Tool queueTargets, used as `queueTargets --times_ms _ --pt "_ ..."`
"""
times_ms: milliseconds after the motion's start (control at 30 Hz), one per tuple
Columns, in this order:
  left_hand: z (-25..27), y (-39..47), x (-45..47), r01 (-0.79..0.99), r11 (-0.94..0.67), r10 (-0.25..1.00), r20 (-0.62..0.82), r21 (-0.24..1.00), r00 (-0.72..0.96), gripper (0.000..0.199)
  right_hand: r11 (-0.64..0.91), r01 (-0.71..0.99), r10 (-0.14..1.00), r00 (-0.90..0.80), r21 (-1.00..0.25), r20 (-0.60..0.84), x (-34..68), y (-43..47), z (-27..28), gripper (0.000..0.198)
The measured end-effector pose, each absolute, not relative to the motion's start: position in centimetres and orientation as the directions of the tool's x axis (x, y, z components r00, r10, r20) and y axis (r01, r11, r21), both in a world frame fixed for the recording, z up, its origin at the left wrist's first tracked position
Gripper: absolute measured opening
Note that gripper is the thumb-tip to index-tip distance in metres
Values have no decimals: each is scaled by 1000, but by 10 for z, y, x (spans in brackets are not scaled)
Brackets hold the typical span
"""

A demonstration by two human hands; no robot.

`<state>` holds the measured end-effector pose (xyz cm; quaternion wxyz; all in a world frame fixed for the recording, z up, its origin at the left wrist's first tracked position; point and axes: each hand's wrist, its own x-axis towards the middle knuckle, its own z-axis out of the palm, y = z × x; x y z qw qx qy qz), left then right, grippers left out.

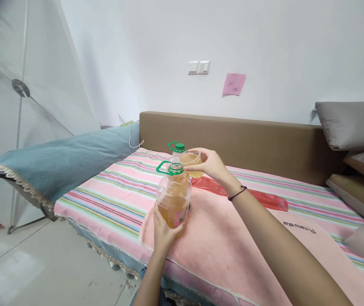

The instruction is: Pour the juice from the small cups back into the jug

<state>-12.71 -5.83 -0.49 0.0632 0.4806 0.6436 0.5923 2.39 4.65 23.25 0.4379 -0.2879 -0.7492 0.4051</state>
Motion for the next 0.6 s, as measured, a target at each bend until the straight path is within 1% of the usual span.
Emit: queueTargets --times_ms 167,333,600 --pt "-2 -59 -126 533 -168 691 484 830 -536 117 530 111 784 -442 -841 436 24 51 235 60" --pt "-2 -59 -125 572 -158 675 510 805 -533 118 584 215 770 -454 -783 449 28 56 236 59" --pt "-7 -57 -126 596 -158 653 537 787 -535 121 625 270 751 -465 -732 470 30 64 238 61"
